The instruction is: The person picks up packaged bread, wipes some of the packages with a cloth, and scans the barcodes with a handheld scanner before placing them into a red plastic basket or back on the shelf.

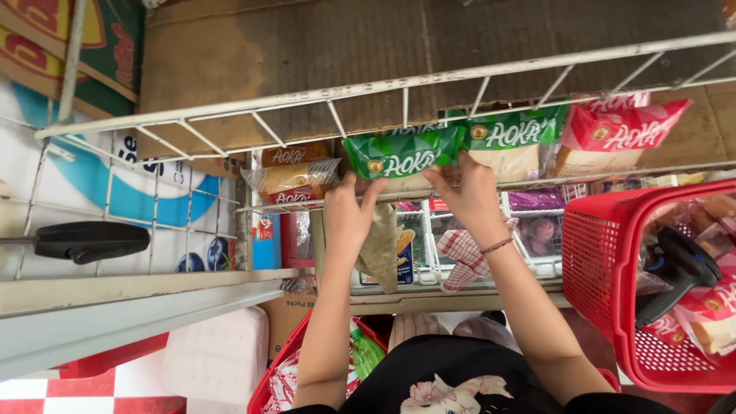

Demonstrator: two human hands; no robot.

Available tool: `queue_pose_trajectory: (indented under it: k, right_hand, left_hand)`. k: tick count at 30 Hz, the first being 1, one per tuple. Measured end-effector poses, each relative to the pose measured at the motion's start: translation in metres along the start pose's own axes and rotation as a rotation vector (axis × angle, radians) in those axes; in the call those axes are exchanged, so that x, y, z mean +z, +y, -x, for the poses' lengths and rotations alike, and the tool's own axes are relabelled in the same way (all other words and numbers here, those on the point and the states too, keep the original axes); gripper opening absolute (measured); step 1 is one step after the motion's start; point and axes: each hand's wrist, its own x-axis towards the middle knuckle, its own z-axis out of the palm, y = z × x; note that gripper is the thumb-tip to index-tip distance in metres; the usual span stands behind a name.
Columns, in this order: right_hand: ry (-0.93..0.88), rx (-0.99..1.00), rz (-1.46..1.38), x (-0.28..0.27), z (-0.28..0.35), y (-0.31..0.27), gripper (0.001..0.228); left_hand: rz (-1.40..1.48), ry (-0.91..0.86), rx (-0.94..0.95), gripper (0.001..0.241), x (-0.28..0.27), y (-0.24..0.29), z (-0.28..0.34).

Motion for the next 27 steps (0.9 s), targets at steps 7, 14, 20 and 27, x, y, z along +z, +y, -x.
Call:
queue_pose_trajectory:
  k: [7, 14, 20, 27]
  right_hand:
    - [0.108, -0.104, 0.005, 0.007, 0.013, -0.008, 0.061]
    - [0.236, -0.254, 0.111, -0.026, 0.044, -0.025, 0.064]
    - [0.262, -0.188, -0.025, -0.077, 0.11, -0.036, 0.053]
    - [0.381, -0.196, 0.048, -0.198, 0.173, -0.016, 0.048]
  left_hand:
    - [0.015, 0.09, -0.038, 0.051, 0.006, 0.007, 0.003]
    - [0.096, 0.445, 0.281, 0.065, 0.03, 0.033, 0.043]
    - [0.175, 0.294, 0.401, 0.049, 0.081, 0.089, 0.093]
    - [0.298, 0.057, 0.613, 0.037, 0.16, 0.176, 0.136]
